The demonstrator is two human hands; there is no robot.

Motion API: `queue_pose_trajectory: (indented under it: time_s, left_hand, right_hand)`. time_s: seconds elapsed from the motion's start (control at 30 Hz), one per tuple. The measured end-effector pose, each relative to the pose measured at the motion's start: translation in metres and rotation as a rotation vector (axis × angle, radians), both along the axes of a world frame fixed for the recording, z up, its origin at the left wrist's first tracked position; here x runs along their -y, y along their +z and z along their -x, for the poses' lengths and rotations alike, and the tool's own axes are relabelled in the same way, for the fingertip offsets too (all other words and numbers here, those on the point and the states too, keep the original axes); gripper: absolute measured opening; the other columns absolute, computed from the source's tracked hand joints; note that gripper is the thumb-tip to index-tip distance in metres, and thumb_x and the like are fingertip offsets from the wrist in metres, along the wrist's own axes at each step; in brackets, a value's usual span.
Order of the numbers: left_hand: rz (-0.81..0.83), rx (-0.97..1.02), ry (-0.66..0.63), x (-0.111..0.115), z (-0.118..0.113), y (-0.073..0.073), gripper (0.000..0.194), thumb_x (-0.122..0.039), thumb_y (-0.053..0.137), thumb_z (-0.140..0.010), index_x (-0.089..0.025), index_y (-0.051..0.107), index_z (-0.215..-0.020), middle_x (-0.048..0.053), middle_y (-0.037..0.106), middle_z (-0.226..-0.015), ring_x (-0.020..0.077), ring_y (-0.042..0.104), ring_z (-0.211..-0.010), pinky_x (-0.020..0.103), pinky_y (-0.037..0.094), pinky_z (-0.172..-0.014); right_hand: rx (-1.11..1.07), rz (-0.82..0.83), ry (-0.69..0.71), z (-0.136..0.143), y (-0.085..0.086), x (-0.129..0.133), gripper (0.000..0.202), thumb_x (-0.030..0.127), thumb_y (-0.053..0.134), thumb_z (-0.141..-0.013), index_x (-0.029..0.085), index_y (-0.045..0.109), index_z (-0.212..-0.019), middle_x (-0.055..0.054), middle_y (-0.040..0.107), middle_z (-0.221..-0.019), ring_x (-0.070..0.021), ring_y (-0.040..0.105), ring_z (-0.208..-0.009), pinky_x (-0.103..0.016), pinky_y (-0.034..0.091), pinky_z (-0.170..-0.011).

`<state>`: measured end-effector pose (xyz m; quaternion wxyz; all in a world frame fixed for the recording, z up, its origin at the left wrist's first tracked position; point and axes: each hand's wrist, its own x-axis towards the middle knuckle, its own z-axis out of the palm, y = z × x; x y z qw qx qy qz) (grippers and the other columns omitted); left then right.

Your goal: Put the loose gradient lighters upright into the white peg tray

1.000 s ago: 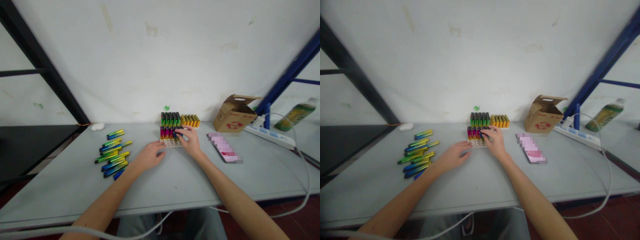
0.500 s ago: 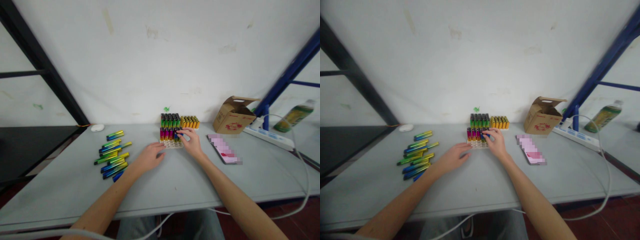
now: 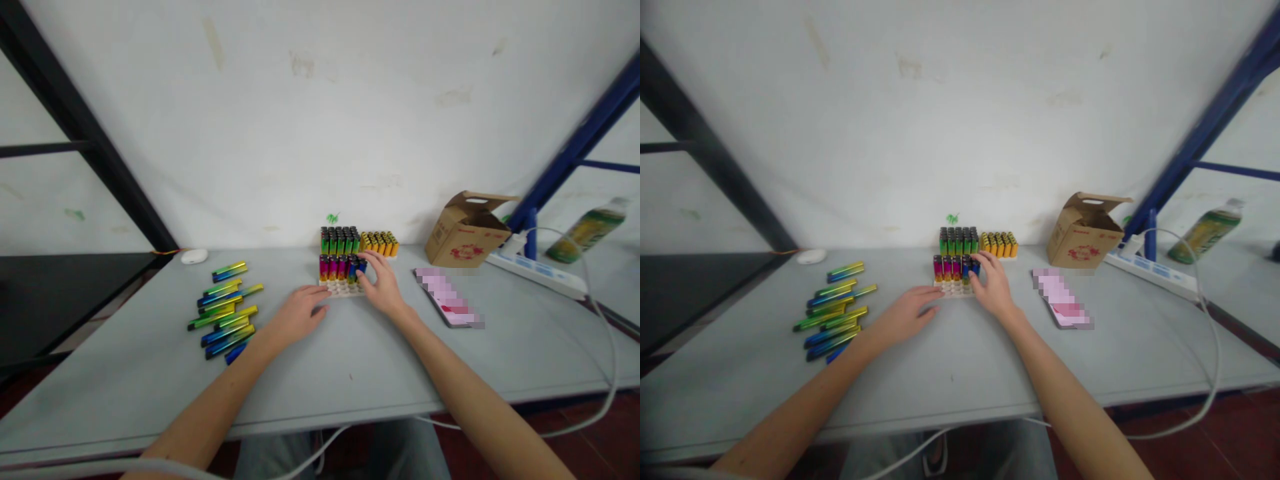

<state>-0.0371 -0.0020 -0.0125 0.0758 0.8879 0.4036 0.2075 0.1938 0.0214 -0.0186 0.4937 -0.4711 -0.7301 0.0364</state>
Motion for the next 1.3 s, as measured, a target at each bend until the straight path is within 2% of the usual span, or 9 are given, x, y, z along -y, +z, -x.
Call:
queue_pose_trajectory:
  time_s: [0.2, 0.37, 0.53, 0.77, 0.93, 1.03, 1.17, 1.23, 1.3]
  left_hand:
    - [0.008, 0.01, -0.005, 0.001, 0.0, 0.001, 0.04, -0.029, 0.05, -0.087, -0.014, 0.062, -0.122, 0.012, 0.061, -0.127, 0.0233, 0.055, -0.118, 0.04, 0.04, -0.105]
    - [0.016, 0.003, 0.0, 0.001, 0.0, -0.001, 0.038, -0.025, 0.05, -0.086, -0.017, 0.062, -0.122, 0.01, 0.061, -0.128, 0.0221, 0.056, -0.118, 0.04, 0.041, -0.105]
    - [0.019, -0.005, -0.004, 0.003, -0.001, -0.001, 0.04, -0.02, 0.047, -0.087, -0.015, 0.061, -0.124, 0.012, 0.058, -0.131, 0.0227, 0.053, -0.122, 0.041, 0.039, -0.107]
    - [0.025, 0.015, -0.027, 0.005, -0.001, 0.002, 0.042, -0.039, 0.042, -0.093, -0.018, 0.06, -0.124, 0.011, 0.058, -0.132, 0.0239, 0.047, -0.128, 0.045, 0.035, -0.109]
    - [0.028, 0.023, -0.04, 0.004, 0.0, 0.003, 0.043, -0.04, 0.039, -0.093, -0.018, 0.059, -0.124, 0.008, 0.06, -0.13, 0.0222, 0.049, -0.126, 0.04, 0.036, -0.108]
    - [0.012, 0.02, 0.035, 0.004, 0.0, 0.008, 0.038, -0.035, 0.039, -0.093, -0.018, 0.062, -0.118, 0.009, 0.066, -0.12, 0.0223, 0.059, -0.112, 0.038, 0.042, -0.102]
    - [-0.027, 0.008, 0.243, 0.001, 0.004, 0.017, 0.031, -0.03, 0.037, -0.092, -0.019, 0.064, -0.103, 0.008, 0.071, -0.101, 0.0225, 0.065, -0.095, 0.037, 0.048, -0.089]
    - [-0.087, -0.031, 0.366, 0.001, 0.007, 0.019, 0.03, -0.032, 0.038, -0.091, -0.019, 0.064, -0.098, 0.008, 0.072, -0.096, 0.0243, 0.064, -0.094, 0.042, 0.044, -0.093]
    - [-0.147, -0.078, 0.492, 0.001, 0.008, 0.018, 0.034, -0.037, 0.037, -0.092, -0.019, 0.065, -0.097, 0.009, 0.071, -0.097, 0.0279, 0.062, -0.098, 0.055, 0.033, -0.102]
  right_hand:
    - [0.046, 0.099, -0.006, 0.001, -0.006, 0.001, 0.065, 0.037, 0.053, -0.086, 0.017, 0.03, -0.144, -0.015, 0.026, -0.152, -0.029, 0.024, -0.141, -0.051, 0.026, -0.114]
    - [0.058, 0.146, 0.133, 0.001, -0.007, 0.001, 0.063, 0.031, 0.05, -0.088, 0.019, 0.028, -0.145, -0.014, 0.039, -0.146, -0.0252, 0.037, -0.135, -0.048, 0.032, -0.112]
    - [0.015, 0.172, 0.143, 0.0, -0.008, 0.0, 0.066, 0.027, 0.053, -0.085, 0.022, 0.027, -0.146, -0.013, 0.041, -0.145, -0.0261, 0.042, -0.132, -0.048, 0.04, -0.106]
    - [-0.005, 0.183, 0.162, 0.0, -0.012, -0.002, 0.071, 0.024, 0.054, -0.083, 0.023, 0.024, -0.147, -0.012, 0.04, -0.146, -0.0269, 0.046, -0.128, -0.049, 0.042, -0.103]
    - [-0.005, 0.201, 0.137, 0.001, -0.013, -0.002, 0.073, 0.026, 0.053, -0.085, 0.022, 0.018, -0.149, -0.013, 0.038, -0.147, -0.027, 0.042, -0.132, -0.049, 0.04, -0.105]
    - [-0.014, 0.204, 0.128, 0.002, -0.014, -0.001, 0.075, 0.03, 0.052, -0.086, 0.021, 0.012, -0.15, -0.014, 0.033, -0.15, -0.0269, 0.037, -0.135, -0.049, 0.037, -0.107]
    - [-0.023, 0.205, 0.126, 0.002, -0.015, 0.0, 0.075, 0.033, 0.05, -0.088, 0.02, 0.011, -0.15, -0.014, 0.029, -0.152, -0.027, 0.035, -0.137, -0.049, 0.035, -0.109]
    - [-0.016, 0.206, 0.12, 0.002, -0.016, 0.0, 0.075, 0.032, 0.051, -0.087, 0.019, 0.012, -0.15, -0.014, 0.031, -0.151, -0.0273, 0.035, -0.136, -0.05, 0.033, -0.11]
    - [-0.007, 0.197, 0.118, 0.002, -0.015, 0.0, 0.076, 0.03, 0.052, -0.086, 0.019, 0.013, -0.15, -0.014, 0.032, -0.15, -0.0273, 0.035, -0.136, -0.05, 0.032, -0.111]
